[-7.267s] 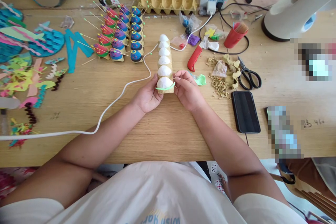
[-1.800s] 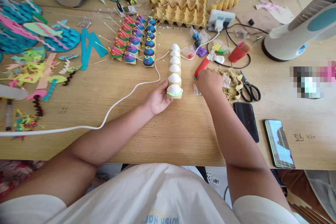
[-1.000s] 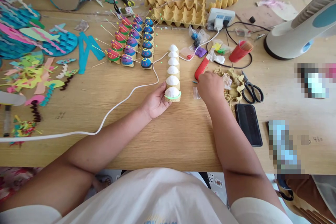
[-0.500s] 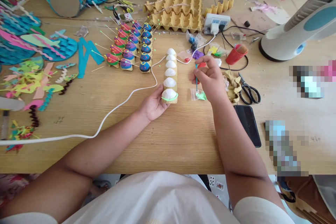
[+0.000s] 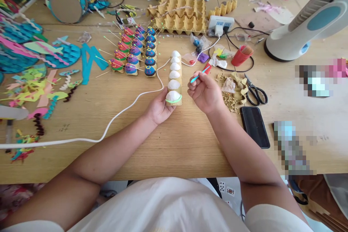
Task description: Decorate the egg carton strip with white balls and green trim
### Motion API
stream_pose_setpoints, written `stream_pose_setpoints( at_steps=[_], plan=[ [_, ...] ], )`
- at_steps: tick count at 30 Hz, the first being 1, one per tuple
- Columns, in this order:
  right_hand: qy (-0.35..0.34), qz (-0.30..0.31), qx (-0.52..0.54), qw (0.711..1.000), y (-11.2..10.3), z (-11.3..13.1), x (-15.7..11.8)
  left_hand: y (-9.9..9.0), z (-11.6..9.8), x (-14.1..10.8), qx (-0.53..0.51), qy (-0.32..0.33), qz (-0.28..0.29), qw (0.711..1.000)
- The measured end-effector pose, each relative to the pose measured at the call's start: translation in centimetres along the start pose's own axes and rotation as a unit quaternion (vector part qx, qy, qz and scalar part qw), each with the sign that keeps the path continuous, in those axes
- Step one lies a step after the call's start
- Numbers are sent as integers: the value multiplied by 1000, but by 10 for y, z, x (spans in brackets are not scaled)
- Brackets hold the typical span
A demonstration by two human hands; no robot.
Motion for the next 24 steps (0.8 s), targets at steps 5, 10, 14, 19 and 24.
stream_pose_setpoints(
  at_steps=[5, 10, 14, 19, 24],
  plan=[
    [40, -42, 183, 981, 11, -18, -30, 0, 0, 0, 9, -5, 2, 1000],
    [67, -11, 307, 949, 20, -29, -40, 0, 1, 0, 6, -6, 22, 1000],
    [79, -11, 345, 935, 21, -35, -40, -2, 1, 2, 11, -2, 29, 1000],
    [114, -13, 396, 911, 22, -44, -42, -4, 2, 4, 11, -1, 34, 999],
    [137, -9, 417, 898, 26, -45, -44, -4, 2, 3, 18, -3, 11, 1000]
  ],
)
Point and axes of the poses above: each hand's wrist, its own x-axis towards the middle knuckle, its own y-axis out of the palm, z = x × y, the point moved 2 cm from there along x, towards the middle knuckle, and after that the axes turned 13 degrees about -y, right-handed, at the moved point
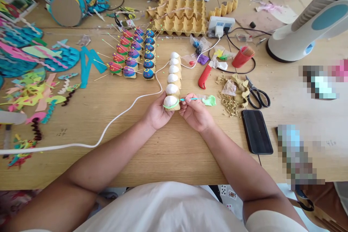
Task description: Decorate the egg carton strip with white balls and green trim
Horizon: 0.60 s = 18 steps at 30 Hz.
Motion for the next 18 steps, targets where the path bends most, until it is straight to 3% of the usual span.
stream_pose_setpoints(
  at_steps=[10, 18],
  plan=[
    [13, -20, 23, 999, 1, -6, -1, 4, 1, -3, 16, -5, 19, 1000],
    [-39, -9, -32, 999, -1, -9, -2, 5, 1, -4, 6, -1, -7, 1000]
  ],
)
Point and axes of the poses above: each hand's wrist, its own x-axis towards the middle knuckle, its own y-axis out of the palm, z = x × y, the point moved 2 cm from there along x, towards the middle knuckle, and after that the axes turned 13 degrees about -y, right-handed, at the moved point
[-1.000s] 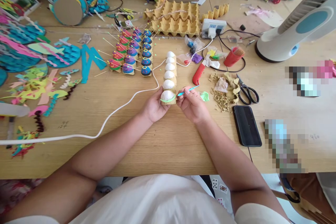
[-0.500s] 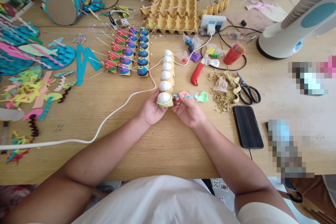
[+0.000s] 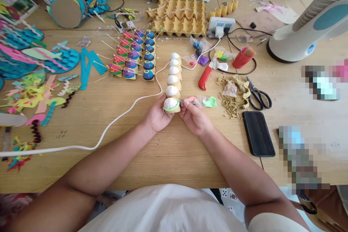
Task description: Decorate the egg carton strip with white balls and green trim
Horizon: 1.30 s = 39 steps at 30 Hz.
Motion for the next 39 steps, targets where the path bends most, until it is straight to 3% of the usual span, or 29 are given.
stream_pose_setpoints(
  at_steps=[10, 25, 39],
  plan=[
    [-29, -13, -2, 1000, -2, 1, 0, -2, 0, 0, -13, -1, -1, 1000],
    [50, -2, 17, 999, -3, -1, -1, -3, 0, 1, 6, -5, 1, 1000],
    [83, 3, 24, 996, 0, 1, -1, -6, 1, 2, 59, -7, 19, 998]
  ],
)
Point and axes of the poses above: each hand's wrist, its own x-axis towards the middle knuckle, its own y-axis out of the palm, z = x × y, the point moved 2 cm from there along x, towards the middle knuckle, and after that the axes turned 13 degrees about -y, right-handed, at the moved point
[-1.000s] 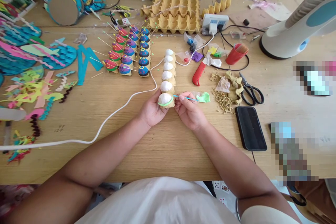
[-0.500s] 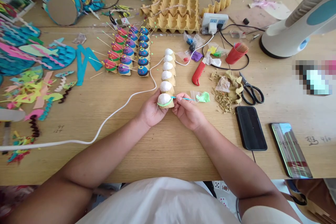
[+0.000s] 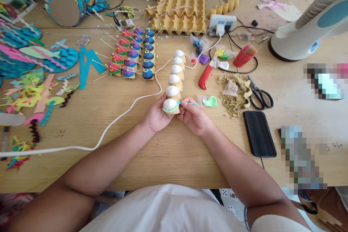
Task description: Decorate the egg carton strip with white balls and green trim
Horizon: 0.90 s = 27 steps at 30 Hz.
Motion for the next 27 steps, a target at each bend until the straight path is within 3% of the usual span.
stream_pose_setpoints(
  at_steps=[13, 22, 27],
  plan=[
    [-2, -25, 50, 998, -3, 4, 1, 2, 0, -2, -49, 5, -2, 999],
    [-3, -16, 21, 1000, -2, 3, -1, 4, 3, -4, -15, 18, 15, 1000],
    [-11, -13, 27, 999, -3, 4, 1, -1, 5, -2, 17, 57, 45, 997]
  ],
)
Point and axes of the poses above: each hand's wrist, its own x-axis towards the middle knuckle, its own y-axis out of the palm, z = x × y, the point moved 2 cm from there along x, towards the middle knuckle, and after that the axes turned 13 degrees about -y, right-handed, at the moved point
